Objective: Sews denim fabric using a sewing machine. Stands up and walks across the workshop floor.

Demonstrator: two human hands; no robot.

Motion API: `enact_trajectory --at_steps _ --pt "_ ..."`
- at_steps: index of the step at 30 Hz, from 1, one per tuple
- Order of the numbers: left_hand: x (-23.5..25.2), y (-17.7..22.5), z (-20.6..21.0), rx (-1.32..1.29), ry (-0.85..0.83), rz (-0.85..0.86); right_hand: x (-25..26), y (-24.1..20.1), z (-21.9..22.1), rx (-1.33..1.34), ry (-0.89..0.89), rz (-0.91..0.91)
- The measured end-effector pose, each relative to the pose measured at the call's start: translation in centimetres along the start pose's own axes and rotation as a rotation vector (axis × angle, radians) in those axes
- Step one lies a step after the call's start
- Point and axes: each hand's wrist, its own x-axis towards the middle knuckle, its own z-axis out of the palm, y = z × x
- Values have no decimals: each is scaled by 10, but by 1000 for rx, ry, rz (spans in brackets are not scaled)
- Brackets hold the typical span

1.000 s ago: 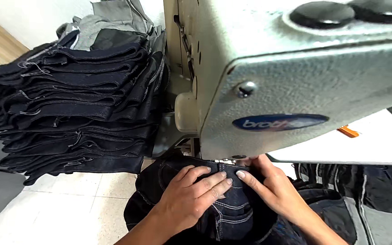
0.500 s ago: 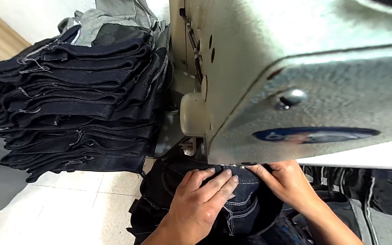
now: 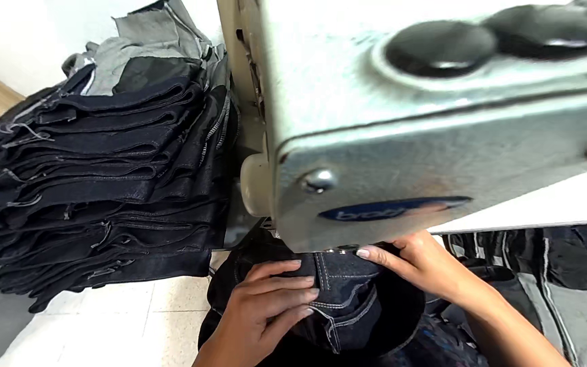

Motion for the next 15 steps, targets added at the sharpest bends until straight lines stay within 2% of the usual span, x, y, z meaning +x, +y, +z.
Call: enact_trajectory --at_steps 8,12,15 --pt "-13 -5 -25 -40 45 -162 -7 14 -2 146 -8 71" --pt "-11 -4 -31 -48 37 -222 -20 22 -3 422 -80 291" --pt "-5 -3 -26 -31 117 -260 -30 29 -2 618 -182 448"
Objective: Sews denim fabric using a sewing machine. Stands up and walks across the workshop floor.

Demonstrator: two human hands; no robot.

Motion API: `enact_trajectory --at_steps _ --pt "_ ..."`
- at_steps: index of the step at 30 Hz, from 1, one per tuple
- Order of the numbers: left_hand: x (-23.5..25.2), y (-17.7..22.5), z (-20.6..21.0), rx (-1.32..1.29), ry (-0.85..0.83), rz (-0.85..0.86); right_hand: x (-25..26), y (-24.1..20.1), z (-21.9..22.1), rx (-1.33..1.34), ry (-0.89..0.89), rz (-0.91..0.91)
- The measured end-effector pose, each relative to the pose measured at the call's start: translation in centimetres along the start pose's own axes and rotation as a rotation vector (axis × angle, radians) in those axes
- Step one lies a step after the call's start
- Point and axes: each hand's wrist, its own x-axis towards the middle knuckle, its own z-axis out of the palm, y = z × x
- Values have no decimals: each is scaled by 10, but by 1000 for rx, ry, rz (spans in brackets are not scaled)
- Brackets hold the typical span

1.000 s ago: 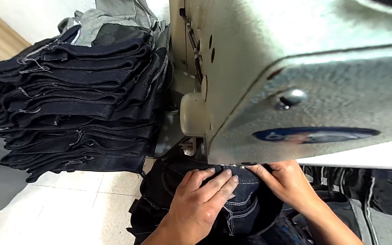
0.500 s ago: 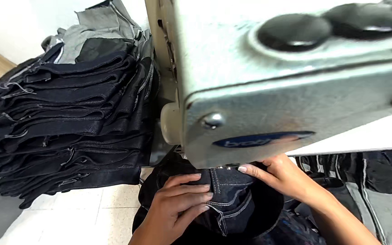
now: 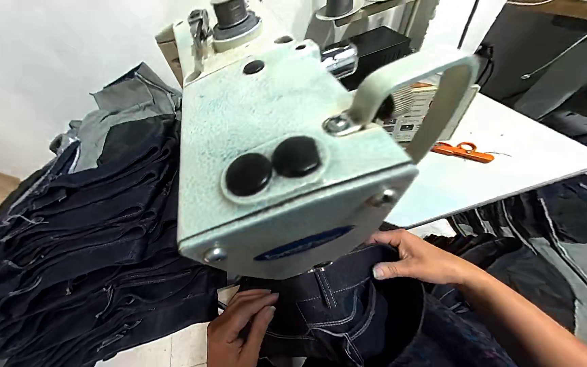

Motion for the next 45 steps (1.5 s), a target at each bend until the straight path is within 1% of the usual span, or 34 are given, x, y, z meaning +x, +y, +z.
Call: enact_trajectory --at_steps 2,4,6,7,9,13,16,19,21,23,25,29,32,37,40,42,44,45 --pt "6 2 11 33 114 -40 -3 4 2 100 -8 41" --pt "14 4 26 108 188 -97 -5 6 5 143 11 28" --pt "21 7 42 137 152 -199 -7 9 10 192 34 -23" --pt "24 8 50 110 120 -250 -8 10 14 245 62 -32" --pt "29 8 61 25 91 -295 -7 4 22 369 131 12" --pt "44 -3 68 -55 179 -198 11 -22 28 475 266 184" --pt "56 -2 61 68 166 -266 28 -39 33 516 379 174" --pt "63 3 57 237 121 -307 35 -50 33 514 434 182" --pt "62 9 61 341 123 -282 33 -52 32 481 455 208" --pt "59 10 68 451 186 -138 31 -50 29 432 465 216" --pt "58 11 71 489 194 -89 31 -46 27 407 464 210" --pt "58 -4 65 378 166 -98 29 -48 29 415 469 218" --pt "58 -7 59 354 135 -106 28 -52 31 404 480 219" --pt "58 1 57 409 120 -65 27 -50 30 385 470 208" --pt "58 5 54 477 68 -62 27 -50 30 368 459 214" --pt "56 -7 51 481 13 -94 25 -51 30 357 459 204" --pt "51 -25 49 486 23 -49 25 -50 31 339 453 175" --pt "50 -28 47 469 24 -43 25 -49 31 333 449 166"
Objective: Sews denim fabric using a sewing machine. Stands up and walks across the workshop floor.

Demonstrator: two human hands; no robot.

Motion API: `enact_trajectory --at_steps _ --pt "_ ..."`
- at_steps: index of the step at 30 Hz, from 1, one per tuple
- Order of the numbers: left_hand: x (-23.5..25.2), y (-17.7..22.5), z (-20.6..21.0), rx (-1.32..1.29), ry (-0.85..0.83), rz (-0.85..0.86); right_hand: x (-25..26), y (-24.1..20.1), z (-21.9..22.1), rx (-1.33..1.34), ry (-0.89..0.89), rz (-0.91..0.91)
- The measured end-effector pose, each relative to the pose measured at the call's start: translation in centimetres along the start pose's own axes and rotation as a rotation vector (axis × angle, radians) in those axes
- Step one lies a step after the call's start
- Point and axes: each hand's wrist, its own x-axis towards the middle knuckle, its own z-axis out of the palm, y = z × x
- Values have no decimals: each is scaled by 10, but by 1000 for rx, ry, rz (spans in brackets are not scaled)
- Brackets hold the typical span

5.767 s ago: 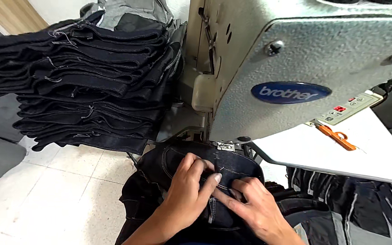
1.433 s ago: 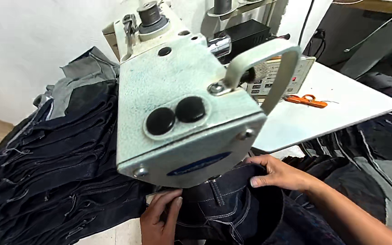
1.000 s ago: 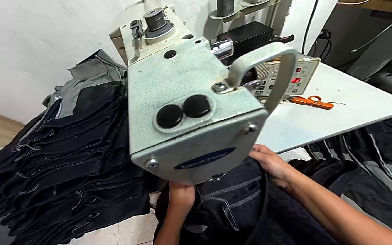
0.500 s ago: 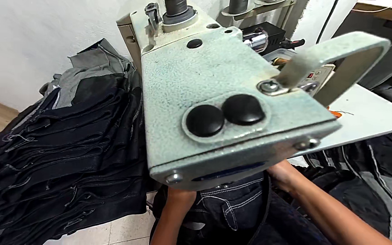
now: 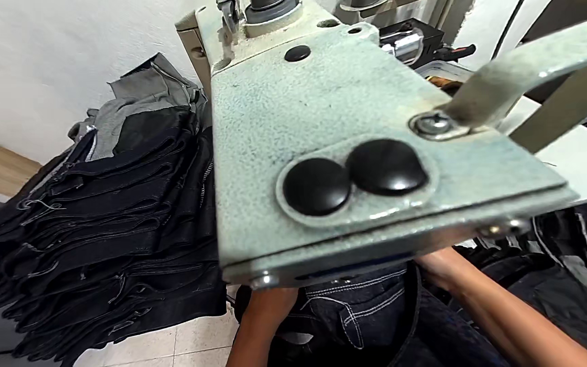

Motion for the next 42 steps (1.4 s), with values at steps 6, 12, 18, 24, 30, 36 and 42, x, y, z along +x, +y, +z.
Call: enact_trajectory --at_steps 6,12,18,24,30,36,42 --pt "5 22 -11 -110 75 -16 0 -1 3 -9 9 -12" --pt "-3 25 -22 11 252 63 1 6 -5 -64 0 -49" --pt "-66 43 -53 -168 -5 -249 -2 31 -40 -145 -110 -96" --pt "-77 46 -26 -345 -320 -442 -13 60 -51 -15 -245 45" --pt "-44 50 0 -332 -90 -346 -15 59 -32 33 -116 -53" --pt "-7 38 -4 -306 -37 -357 1 29 -17 86 90 -73" --pt "5 35 -8 -319 -79 -411 22 19 -12 39 90 -153"
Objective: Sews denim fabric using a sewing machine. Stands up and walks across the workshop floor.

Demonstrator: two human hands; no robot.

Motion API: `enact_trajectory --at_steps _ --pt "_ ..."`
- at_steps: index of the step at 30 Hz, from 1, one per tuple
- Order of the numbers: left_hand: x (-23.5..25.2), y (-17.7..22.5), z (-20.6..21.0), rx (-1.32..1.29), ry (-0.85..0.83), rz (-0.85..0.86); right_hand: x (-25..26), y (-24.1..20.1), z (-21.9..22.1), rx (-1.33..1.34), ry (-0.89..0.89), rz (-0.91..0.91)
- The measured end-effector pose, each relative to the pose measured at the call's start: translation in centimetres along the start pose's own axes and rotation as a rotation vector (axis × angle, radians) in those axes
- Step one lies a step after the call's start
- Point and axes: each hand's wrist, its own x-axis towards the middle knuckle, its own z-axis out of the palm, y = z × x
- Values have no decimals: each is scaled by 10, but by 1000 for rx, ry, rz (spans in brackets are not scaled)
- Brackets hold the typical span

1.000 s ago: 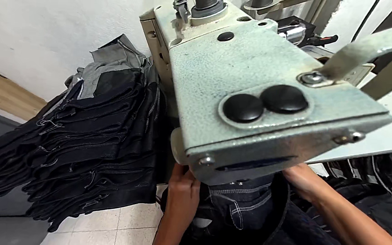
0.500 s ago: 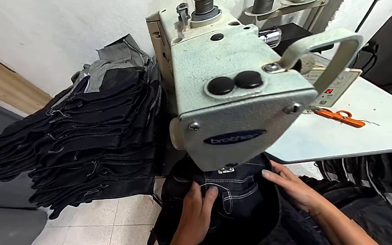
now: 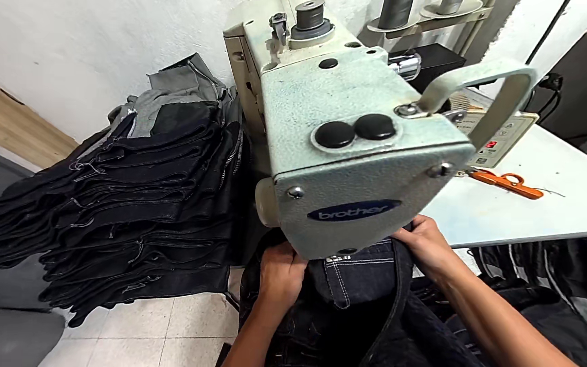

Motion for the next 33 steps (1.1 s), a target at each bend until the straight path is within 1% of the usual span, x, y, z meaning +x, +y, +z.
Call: enact_trajectory --at_steps 3,8,13,16,20,22,24,25,27,30,33 --pt "0 -3 1 -52 3 -4 3 6 3 -83 10 -30" --pt "1 0 -1 -89 -21 -36 1 10 4 -114 16 1" --pt "-1 -2 -3 -141 -33 8 -4 5 2 -129 21 24" --pt "-2 -2 -6 -115 -42 18 -8 0 2 -135 18 5" --pt "-4 -6 -14 -55 -45 56 -11 -6 0 -199 -14 49" --pt "-7 -6 -19 23 -37 69 -13 -3 -6 -321 -46 -13" --pt "-12 -6 -25 120 -32 88 -18 4 -13 -536 -61 -189" --pt "-16 -6 -28 159 -39 88 -23 6 -16 -626 -47 -265" --pt "-24 -7 -33 207 -49 109 -39 7 -20 -732 10 -323" --pt "-38 -11 -37 267 -76 174 -70 17 -22 -689 83 -274" --pt "-48 -6 -38 354 -94 227 -91 36 -18 -501 99 -123"
